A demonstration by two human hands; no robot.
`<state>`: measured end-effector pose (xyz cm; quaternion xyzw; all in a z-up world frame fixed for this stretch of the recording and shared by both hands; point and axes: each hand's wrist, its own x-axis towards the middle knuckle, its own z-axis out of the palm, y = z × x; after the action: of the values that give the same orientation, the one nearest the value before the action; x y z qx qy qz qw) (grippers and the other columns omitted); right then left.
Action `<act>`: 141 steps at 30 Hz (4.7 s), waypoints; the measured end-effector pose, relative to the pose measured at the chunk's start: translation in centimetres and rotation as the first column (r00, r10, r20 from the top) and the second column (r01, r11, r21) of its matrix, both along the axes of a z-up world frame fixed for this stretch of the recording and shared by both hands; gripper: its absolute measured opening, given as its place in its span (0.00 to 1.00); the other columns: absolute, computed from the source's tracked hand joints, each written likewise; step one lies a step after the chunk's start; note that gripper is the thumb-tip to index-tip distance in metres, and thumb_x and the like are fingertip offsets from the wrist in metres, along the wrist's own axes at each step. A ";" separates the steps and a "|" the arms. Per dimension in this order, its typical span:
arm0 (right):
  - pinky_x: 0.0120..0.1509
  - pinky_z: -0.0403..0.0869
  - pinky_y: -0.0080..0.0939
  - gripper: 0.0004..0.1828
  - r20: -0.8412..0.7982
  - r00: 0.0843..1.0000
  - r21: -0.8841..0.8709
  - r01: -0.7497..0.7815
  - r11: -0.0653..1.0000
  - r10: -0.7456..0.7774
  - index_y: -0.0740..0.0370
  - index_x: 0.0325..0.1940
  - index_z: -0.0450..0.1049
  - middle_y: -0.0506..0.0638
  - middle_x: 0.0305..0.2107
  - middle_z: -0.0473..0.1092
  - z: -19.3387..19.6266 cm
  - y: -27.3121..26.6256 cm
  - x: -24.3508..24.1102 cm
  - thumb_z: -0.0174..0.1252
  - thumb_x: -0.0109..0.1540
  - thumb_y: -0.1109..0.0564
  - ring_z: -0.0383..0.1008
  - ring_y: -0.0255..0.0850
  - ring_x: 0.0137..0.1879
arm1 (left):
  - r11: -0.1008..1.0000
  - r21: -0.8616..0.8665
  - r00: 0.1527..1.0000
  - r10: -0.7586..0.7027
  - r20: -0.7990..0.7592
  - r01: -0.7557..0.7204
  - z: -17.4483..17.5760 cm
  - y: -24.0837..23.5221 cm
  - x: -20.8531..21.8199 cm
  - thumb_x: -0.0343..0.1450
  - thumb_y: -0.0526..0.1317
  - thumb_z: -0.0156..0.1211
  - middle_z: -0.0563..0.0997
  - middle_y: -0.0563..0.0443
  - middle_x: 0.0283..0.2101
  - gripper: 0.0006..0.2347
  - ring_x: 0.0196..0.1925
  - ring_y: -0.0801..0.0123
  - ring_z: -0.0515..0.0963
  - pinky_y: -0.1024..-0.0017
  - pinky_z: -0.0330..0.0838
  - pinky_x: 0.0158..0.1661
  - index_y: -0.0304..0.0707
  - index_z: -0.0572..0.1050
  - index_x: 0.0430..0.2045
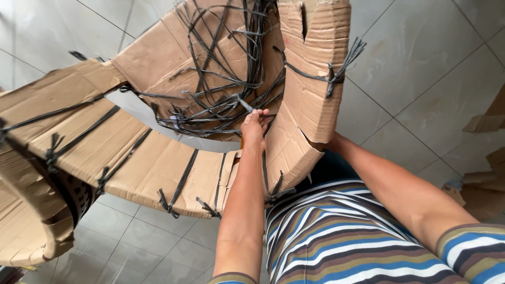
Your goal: Weaving black plastic strips onto a cardboard chair frame
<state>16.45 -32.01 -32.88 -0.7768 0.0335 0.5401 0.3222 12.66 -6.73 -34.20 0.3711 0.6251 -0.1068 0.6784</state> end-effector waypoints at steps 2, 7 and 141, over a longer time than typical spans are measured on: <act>0.41 0.79 0.36 0.22 0.041 0.998 0.026 -0.049 0.998 0.048 0.18 0.40 0.78 0.28 0.36 0.78 1.3 -0.4 1.1 0.69 0.44 0.23 0.81 0.29 0.47 | 0.998 0.056 0.998 -0.037 0.049 0.034 3.0 0.9 -0.1 0.78 0.46 0.53 0.86 0.52 0.39 0.08 0.41 0.73 0.82 0.77 0.70 0.45 0.45 0.76 0.35; 0.57 0.72 0.47 0.18 -0.084 0.995 0.018 0.057 0.998 -0.056 0.39 0.55 0.82 0.45 0.44 0.80 6.2 -4.5 0.5 0.54 0.68 0.37 0.78 0.45 0.55 | 0.950 0.251 0.954 -0.234 0.188 0.183 12.6 0.7 0.7 0.79 0.47 0.52 0.86 0.52 0.35 0.11 0.39 0.77 0.79 0.78 0.70 0.45 0.44 0.77 0.32; 0.46 0.73 0.45 0.05 0.501 0.849 0.547 -0.160 0.821 -0.168 0.57 0.40 0.80 0.50 0.33 0.71 22.0 3.5 2.7 0.59 0.68 0.57 0.75 0.45 0.42 | 0.540 0.546 0.447 -0.840 0.306 0.641 23.1 -2.2 2.7 0.75 0.38 0.54 0.85 0.50 0.29 0.11 0.34 0.67 0.81 0.69 0.73 0.41 0.37 0.76 0.49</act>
<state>19.18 -28.47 -10.85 -0.7619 -0.2177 0.2893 0.5369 15.40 -8.93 -11.13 0.7379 0.1842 -0.1755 0.6251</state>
